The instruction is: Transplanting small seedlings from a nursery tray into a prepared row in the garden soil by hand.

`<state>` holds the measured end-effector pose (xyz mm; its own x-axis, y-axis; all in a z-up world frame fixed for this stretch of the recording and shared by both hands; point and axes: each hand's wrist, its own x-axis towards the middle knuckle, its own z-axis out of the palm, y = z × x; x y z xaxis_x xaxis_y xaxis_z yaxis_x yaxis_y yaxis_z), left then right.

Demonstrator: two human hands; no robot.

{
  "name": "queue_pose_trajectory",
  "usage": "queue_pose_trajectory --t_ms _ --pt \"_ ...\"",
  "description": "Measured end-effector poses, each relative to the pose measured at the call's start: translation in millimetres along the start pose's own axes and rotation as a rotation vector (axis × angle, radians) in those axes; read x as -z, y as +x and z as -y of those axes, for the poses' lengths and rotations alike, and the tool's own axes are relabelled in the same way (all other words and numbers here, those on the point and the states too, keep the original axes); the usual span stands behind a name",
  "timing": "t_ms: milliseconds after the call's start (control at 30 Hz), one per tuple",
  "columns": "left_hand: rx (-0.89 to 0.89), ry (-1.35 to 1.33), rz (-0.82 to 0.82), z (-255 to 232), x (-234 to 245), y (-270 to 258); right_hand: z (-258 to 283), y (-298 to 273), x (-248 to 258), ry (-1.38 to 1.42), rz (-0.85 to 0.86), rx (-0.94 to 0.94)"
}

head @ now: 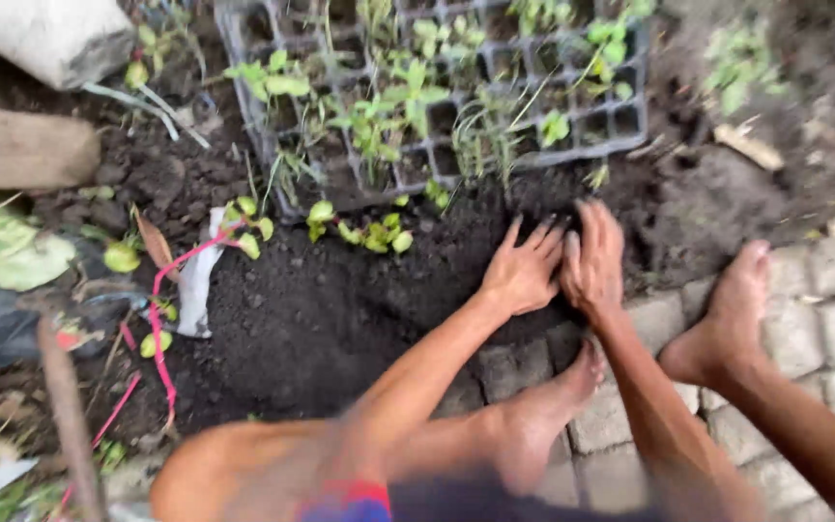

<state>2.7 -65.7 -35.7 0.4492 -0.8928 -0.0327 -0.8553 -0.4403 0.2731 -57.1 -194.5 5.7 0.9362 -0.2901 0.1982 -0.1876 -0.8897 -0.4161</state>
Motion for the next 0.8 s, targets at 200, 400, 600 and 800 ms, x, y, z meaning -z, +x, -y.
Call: queue_pose_trajectory --t_ms 200,400,600,800 --pt "-0.042 -0.097 -0.234 23 16 -28 7 7 4 -0.11 0.025 -0.081" --pt "-0.041 -0.041 -0.297 38 13 -50 0 2 1 -0.135 0.009 -0.058" --pt "0.018 -0.02 -0.035 78 50 -109 -3 0 -3 -0.132 -0.001 -0.088" --pt "0.109 0.069 0.32 134 111 -205 -8 -6 -7 -0.16 -0.025 -0.092"
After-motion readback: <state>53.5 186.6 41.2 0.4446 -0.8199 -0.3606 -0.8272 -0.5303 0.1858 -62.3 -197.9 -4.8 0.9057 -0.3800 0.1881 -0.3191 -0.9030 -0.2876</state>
